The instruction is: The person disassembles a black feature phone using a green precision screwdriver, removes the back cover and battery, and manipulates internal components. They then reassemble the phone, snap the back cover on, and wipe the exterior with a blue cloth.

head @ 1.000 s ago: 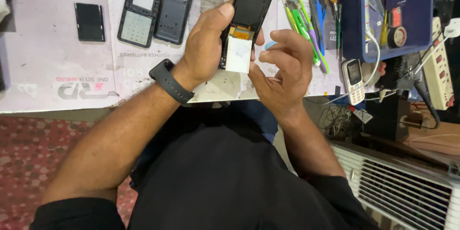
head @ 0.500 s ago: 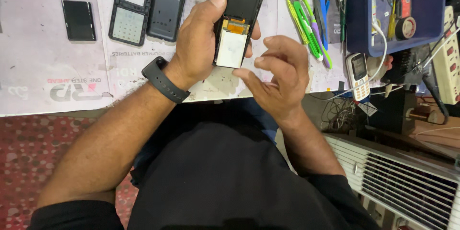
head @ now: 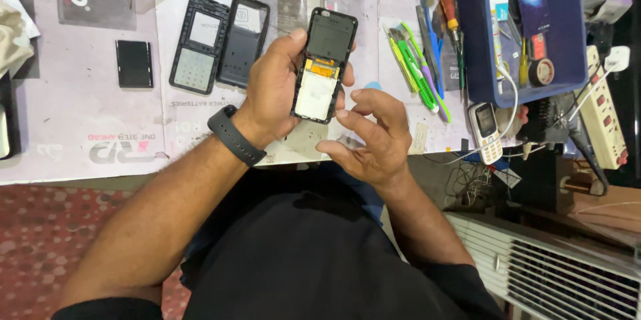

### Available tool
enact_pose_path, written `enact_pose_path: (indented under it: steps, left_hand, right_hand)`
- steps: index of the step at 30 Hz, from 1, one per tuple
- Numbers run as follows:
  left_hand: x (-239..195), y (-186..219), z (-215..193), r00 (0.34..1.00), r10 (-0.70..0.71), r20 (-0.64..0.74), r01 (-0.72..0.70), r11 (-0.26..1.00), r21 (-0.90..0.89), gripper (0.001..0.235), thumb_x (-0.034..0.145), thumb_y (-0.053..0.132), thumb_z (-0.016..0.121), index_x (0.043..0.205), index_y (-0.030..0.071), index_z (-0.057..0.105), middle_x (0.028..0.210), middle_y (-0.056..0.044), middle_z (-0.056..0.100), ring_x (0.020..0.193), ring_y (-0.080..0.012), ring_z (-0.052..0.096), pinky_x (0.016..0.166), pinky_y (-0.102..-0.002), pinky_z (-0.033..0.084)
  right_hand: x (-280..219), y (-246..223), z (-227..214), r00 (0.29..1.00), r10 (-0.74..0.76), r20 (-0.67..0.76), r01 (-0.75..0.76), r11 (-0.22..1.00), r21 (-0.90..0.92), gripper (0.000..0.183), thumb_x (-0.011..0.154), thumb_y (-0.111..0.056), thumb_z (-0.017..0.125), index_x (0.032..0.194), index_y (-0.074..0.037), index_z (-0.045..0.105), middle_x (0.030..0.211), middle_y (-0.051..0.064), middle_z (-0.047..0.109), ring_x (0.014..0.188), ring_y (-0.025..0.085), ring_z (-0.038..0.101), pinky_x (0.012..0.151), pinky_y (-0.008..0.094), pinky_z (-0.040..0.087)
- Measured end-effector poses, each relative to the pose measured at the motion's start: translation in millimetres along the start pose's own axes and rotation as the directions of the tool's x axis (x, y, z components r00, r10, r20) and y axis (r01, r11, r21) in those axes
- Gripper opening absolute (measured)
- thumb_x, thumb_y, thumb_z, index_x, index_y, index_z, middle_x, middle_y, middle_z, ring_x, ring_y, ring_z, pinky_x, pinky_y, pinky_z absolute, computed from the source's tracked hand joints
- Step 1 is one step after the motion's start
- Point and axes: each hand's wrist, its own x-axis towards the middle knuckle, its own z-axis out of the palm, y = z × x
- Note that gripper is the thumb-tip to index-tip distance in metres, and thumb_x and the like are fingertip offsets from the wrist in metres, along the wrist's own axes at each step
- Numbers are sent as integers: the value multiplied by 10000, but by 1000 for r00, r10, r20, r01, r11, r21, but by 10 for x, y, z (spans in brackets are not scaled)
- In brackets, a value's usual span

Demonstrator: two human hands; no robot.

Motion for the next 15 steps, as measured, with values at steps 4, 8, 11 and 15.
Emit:
enact_pose_path:
  steps: [4, 8, 11, 15]
  left_hand:
    - [-6, -33, -21, 1000, 13, -3, -13, 1000, 15, 590, 1116, 403, 272, 1292, -31, 631, 970, -166, 717, 747, -226, 690, 682, -351, 585]
    - [-3, -65, -56, 998, 47, 30, -49, 995, 85, 553, 1112, 386, 295, 1236, -34, 633, 991, -170, 725, 800, -208, 699, 729, -346, 602]
    - [-14, -56, -69, 995, 70, 75, -79, 989, 124, 416, 1069, 280, 393, 1216, -34, 622, 1019, -169, 724, 830, -201, 705, 761, -338, 608]
    - [-10, -47, -71, 996, 48, 74, -57, 990, 128, 324, 987, 116, 493, 1242, -46, 609, 1038, -167, 712, 842, -193, 695, 785, -331, 601]
  right_hand:
    - [-4, -2, 32, 1000, -7, -6, 7, 1000, 2, 540, 842, -281, 930, 1243, -53, 649, 1307, 165, 547, 1018, 232, 638, 748, 311, 591]
    - [-7, 24, 22, 1000, 7, -6, -7, 1000, 4, 533, 854, -296, 918, 1244, -40, 660, 1305, 169, 544, 961, 189, 627, 736, 311, 579]
    - [-3, 36, 6, 1000, 13, -7, -13, 1000, -12, 527, 851, -307, 903, 1245, -44, 671, 1309, 161, 539, 978, 206, 620, 712, 292, 571]
    - [-9, 48, 8, 1000, 13, 7, -13, 1000, 4, 506, 879, -297, 905, 1257, -51, 675, 1340, 169, 522, 1018, 206, 630, 714, 272, 587]
